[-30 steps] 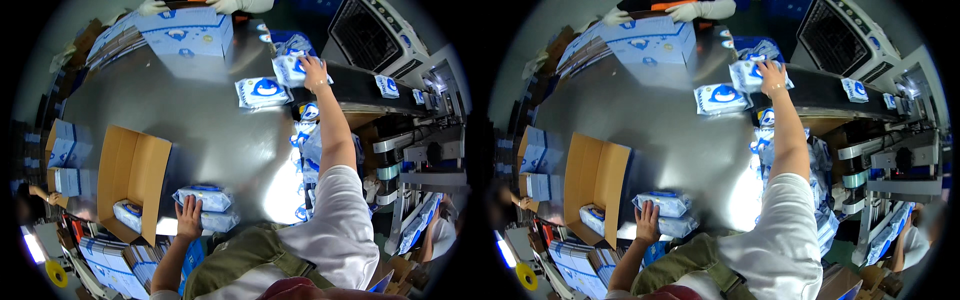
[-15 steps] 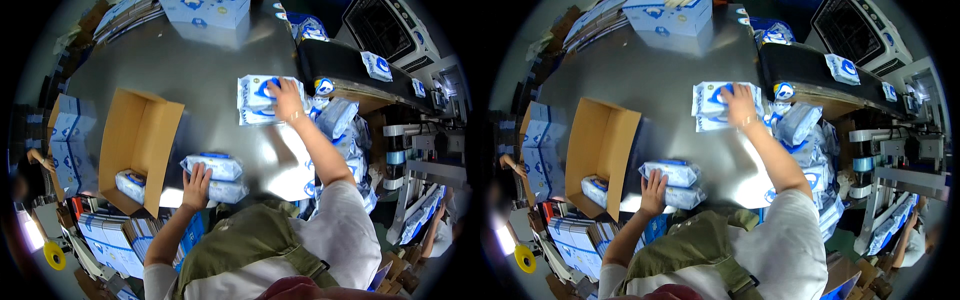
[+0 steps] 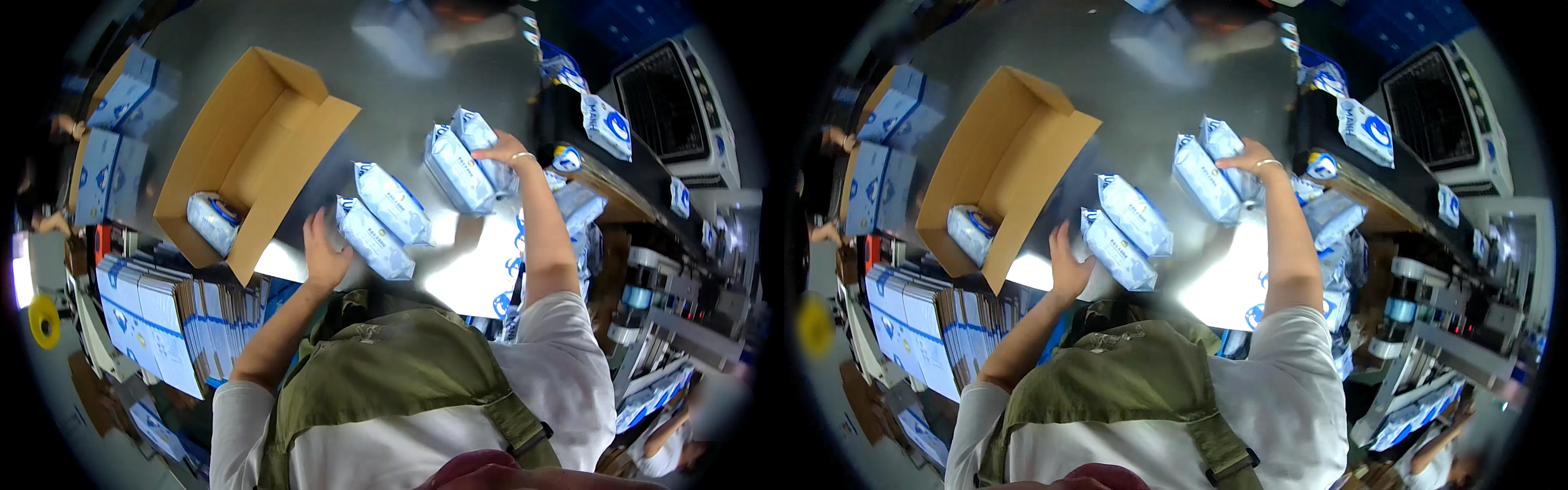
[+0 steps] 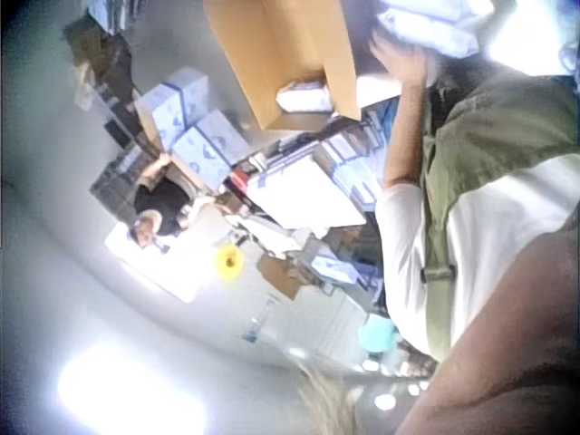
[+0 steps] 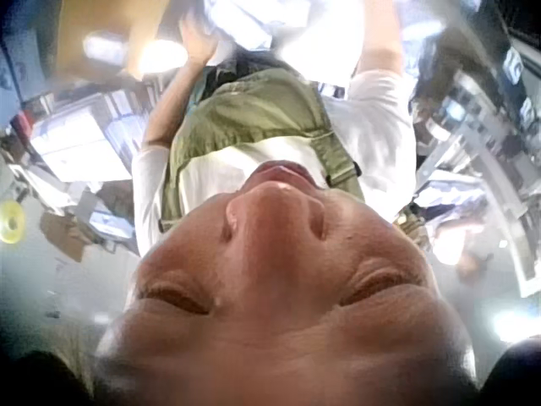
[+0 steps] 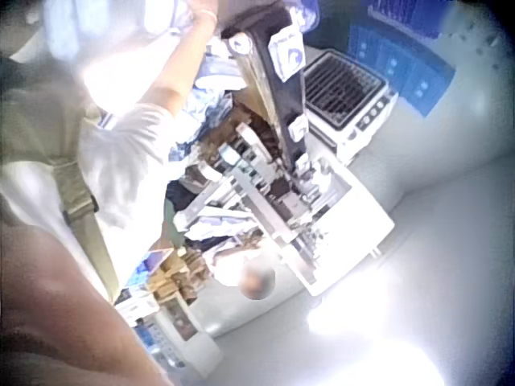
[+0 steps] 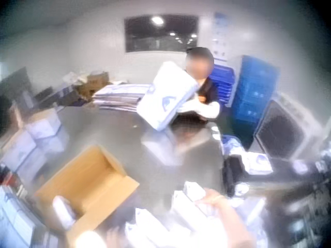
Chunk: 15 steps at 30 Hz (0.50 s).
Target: The person packs multiple soft-packaged wipes into cardboard boxes, moving the wipes from a conveyor belt and stack into the boxes by hand and placing the boxes aside.
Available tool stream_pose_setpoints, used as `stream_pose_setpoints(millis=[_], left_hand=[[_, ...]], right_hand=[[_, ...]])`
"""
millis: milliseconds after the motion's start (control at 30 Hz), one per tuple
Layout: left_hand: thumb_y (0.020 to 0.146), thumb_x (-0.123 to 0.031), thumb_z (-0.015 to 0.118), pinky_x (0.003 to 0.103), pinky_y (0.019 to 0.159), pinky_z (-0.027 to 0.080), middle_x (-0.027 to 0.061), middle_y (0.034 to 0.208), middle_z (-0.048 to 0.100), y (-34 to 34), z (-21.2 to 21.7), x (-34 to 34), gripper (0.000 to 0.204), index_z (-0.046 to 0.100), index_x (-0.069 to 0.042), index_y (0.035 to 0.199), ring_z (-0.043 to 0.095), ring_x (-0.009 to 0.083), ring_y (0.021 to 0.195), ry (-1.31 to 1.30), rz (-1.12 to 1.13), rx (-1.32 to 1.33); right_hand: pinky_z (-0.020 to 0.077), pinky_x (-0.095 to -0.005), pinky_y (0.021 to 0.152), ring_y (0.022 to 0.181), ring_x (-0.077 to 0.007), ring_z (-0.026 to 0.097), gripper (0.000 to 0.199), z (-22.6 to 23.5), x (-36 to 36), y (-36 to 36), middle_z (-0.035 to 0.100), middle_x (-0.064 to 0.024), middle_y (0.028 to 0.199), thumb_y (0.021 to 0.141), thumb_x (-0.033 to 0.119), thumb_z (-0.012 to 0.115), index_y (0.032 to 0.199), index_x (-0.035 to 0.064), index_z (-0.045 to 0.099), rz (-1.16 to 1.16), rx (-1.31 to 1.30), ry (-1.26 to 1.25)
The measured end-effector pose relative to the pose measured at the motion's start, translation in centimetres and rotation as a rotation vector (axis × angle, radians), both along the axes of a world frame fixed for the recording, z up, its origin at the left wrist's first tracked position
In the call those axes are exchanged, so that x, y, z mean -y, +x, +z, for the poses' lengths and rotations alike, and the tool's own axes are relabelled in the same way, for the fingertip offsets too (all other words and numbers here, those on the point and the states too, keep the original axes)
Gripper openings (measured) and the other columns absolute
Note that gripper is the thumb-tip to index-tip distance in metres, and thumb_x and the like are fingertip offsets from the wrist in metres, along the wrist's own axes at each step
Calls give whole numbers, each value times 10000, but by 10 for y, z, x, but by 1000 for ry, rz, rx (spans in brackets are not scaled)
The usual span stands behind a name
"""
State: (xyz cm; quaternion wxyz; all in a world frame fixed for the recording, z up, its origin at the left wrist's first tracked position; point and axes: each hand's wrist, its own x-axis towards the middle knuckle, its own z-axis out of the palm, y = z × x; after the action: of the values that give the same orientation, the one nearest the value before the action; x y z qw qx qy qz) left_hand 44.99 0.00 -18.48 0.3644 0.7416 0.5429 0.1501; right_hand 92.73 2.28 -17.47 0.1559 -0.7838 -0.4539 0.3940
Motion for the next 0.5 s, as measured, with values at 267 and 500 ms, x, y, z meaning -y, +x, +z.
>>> stream_pose_setpoints(millis=[267, 500], left_hand=[[781, -344, 664, 444, 887, 461, 162, 1179, 544, 28, 39, 18, 669, 400, 3, 1288, 567, 305, 1022, -1098, 717, 790], [701, -313, 766, 342, 933, 412, 139, 1140, 579, 4, 82, 37, 728, 452, 49, 1250, 551, 226, 1040, -567, 433, 906]], right_hand=[[466, -332, 863, 963, -253, 598, 679, -14, 12, -105, 610, -161, 1068, 653, 227, 773, 1212, -46, 502, -326, -877, 18], [449, -383, 908, 1001, -284, 581, 632, 11, 58, -72, 581, -172, 1125, 679, 192, 629, 1235, -62, 468, -446, -977, 435]])
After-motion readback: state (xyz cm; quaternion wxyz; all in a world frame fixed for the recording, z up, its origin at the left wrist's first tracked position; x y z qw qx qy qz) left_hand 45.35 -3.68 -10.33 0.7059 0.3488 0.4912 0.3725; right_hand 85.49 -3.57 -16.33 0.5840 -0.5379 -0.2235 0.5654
